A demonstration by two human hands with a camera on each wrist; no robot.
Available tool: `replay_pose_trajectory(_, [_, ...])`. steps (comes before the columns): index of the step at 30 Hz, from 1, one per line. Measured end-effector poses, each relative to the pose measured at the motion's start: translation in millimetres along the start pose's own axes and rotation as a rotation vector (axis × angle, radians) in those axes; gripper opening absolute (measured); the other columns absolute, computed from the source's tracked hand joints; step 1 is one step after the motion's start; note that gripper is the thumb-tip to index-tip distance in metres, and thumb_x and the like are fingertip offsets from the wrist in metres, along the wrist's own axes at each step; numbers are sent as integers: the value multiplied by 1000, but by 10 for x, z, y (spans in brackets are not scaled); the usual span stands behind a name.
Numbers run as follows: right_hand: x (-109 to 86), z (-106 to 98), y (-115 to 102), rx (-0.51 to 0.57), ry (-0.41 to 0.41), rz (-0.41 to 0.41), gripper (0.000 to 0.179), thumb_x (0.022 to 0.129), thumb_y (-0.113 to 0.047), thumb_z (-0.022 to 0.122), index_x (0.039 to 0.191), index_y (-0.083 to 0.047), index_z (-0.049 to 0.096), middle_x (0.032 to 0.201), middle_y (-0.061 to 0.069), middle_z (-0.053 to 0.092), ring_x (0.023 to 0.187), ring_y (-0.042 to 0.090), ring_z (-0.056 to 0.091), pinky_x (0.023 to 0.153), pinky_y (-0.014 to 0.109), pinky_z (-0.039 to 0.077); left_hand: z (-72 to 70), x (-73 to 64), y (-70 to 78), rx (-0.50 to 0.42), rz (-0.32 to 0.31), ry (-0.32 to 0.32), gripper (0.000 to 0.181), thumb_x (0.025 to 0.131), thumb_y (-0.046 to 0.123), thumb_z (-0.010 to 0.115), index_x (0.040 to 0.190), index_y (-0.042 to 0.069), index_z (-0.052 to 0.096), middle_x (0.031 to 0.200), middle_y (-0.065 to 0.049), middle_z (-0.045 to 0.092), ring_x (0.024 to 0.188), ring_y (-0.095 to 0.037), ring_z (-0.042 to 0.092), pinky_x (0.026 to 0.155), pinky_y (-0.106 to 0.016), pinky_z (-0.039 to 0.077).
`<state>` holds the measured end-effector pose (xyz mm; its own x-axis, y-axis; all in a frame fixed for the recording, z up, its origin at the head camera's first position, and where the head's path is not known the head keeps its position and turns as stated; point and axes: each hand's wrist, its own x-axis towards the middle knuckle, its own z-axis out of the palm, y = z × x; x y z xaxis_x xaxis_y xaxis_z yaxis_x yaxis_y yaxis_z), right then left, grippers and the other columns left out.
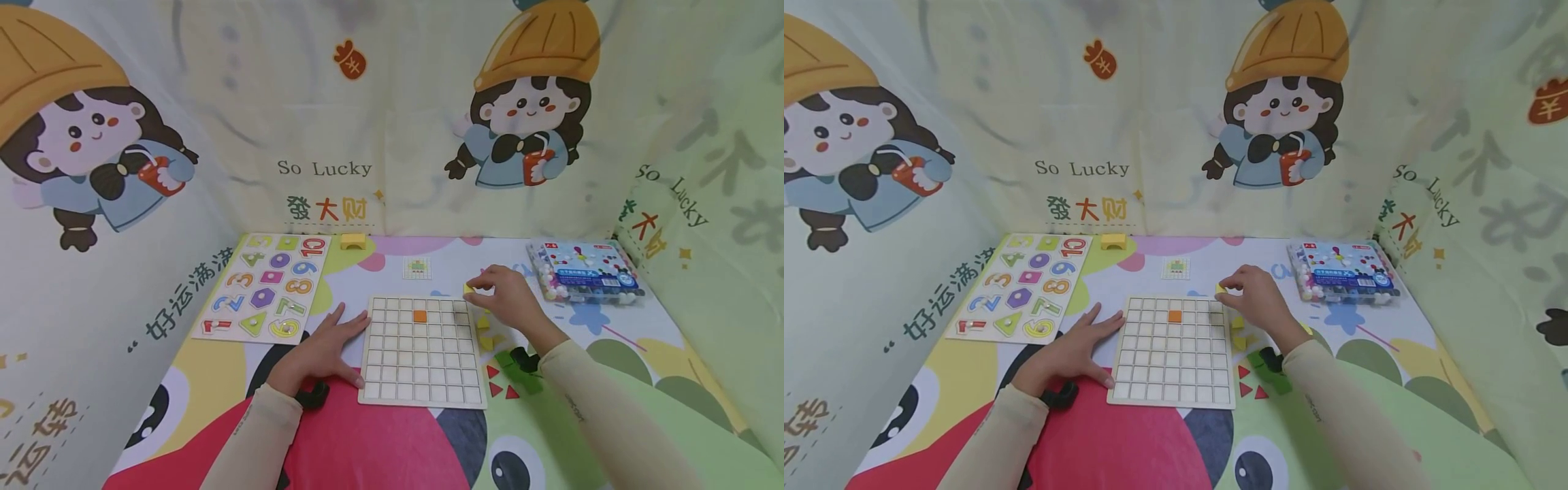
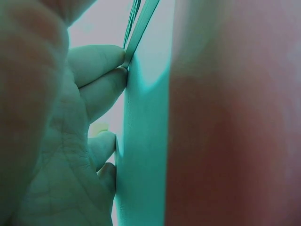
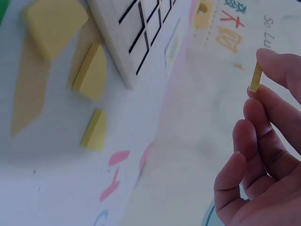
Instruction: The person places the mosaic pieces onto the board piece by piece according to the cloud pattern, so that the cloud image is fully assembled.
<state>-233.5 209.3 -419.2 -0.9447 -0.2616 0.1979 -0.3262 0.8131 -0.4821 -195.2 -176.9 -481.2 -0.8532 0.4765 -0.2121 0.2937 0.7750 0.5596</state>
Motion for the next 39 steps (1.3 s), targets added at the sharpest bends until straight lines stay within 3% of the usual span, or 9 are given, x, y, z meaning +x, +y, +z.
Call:
replay_pose_trajectory(1, [26, 31, -25, 5, -13, 1, 26, 94, -26, 82, 112, -7, 83, 102, 8, 74, 92, 26, 64, 86, 46, 55, -2, 0, -1, 0, -1, -1, 121, 64, 53, 99, 166, 31, 37, 175, 11, 29, 167, -37, -2, 124, -65, 36])
replay_pose_trajectory(7, [142, 251, -134, 11, -128, 58, 28, 93, -26, 83, 114, -8, 83, 106, 7, 74, 98, 25, 66, 96, 50, 57, -1, 8, 3, 3, -9, -2, 120, 65, 52, 99, 166, 32, 37, 175, 11, 29, 167, -36, -2, 124, -65, 36])
replay_pose_trajectory(13, [200, 475, -170, 23, -207, 106, 28, 92, -27, 84, 113, -8, 83, 104, 5, 74, 94, 20, 65, 88, 42, 59, -1, 11, 31, 7, -26, 3, 119, 65, 50, 99, 165, 34, 37, 176, 11, 29, 167, -36, -1, 123, -65, 37])
replay_pose_trajectory(19, [215, 606, -195, -7, -220, 54, 27, 90, -27, 86, 109, -7, 84, 97, 4, 74, 87, 17, 63, 83, 38, 58, 3, 6, 53, 9, -36, 12, 119, 64, 48, 100, 165, 34, 38, 175, 9, 29, 167, -37, 1, 120, -65, 41])
replay_pose_trajectory(27, [216, 698, -290, -49, -235, 26, 23, 89, -26, 88, 105, -11, 86, 96, 0, 76, 89, 15, 64, 87, 39, 59, 2, 1, 52, 13, -42, 16, 119, 64, 48, 100, 165, 34, 38, 175, 9, 29, 167, -36, 1, 119, -65, 43])
replay_pose_trajectory(39, [211, 721, -314, -42, -250, 82, 27, 88, -26, 88, 109, -9, 85, 97, 0, 75, 90, 15, 65, 89, 39, 60, 9, -1, 21, 3, -32, 16, 119, 65, 48, 100, 165, 33, 38, 175, 11, 30, 167, -36, -1, 120, -64, 41])
